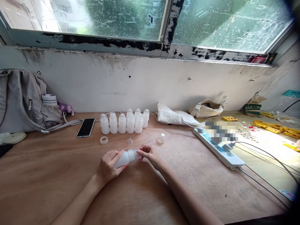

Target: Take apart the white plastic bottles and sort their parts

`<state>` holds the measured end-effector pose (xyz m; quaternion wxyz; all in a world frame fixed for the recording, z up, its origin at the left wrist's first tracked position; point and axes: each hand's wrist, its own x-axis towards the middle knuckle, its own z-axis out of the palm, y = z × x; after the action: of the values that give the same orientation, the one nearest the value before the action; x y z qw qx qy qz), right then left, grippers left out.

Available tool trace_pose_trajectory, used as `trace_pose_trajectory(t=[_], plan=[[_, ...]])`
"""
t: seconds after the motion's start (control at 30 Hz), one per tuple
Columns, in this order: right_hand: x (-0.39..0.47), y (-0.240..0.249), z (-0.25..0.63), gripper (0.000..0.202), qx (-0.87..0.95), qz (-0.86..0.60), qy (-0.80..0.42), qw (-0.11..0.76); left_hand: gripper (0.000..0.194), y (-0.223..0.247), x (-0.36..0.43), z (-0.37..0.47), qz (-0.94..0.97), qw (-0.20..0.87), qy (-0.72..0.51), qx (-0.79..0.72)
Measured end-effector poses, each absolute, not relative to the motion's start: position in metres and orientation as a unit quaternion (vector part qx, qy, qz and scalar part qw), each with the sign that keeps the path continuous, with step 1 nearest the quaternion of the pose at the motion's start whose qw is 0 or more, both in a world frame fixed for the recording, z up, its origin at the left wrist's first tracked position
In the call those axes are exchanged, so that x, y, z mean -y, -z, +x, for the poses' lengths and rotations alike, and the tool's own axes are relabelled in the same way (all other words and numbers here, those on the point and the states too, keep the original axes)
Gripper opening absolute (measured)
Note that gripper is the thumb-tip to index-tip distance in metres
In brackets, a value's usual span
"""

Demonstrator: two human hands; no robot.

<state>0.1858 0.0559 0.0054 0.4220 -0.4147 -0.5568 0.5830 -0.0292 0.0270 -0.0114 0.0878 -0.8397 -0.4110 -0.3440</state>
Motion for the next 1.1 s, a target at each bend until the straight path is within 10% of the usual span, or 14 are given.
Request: trace_pose_trajectory(t=[0.3,0.67,1.1], plan=[[-0.058,-0.014,0.161,0.039,0.571,-0.439,-0.511,0.469,0.04,0.011,-0.031,-0.029,-0.79,0.075,0.394,0.463],[-0.144,-0.155,0.15,0.034,0.665,-0.43,-0.162,0.589,0.032,0.016,-0.061,-0.055,-0.592,-0.126,0.558,0.568],[-0.236,-0.122,0.102,0.033,0.817,-0.529,-0.023,0.228,0.022,0.017,-0.065,-0.052,-0.705,-0.042,0.462,0.537]])
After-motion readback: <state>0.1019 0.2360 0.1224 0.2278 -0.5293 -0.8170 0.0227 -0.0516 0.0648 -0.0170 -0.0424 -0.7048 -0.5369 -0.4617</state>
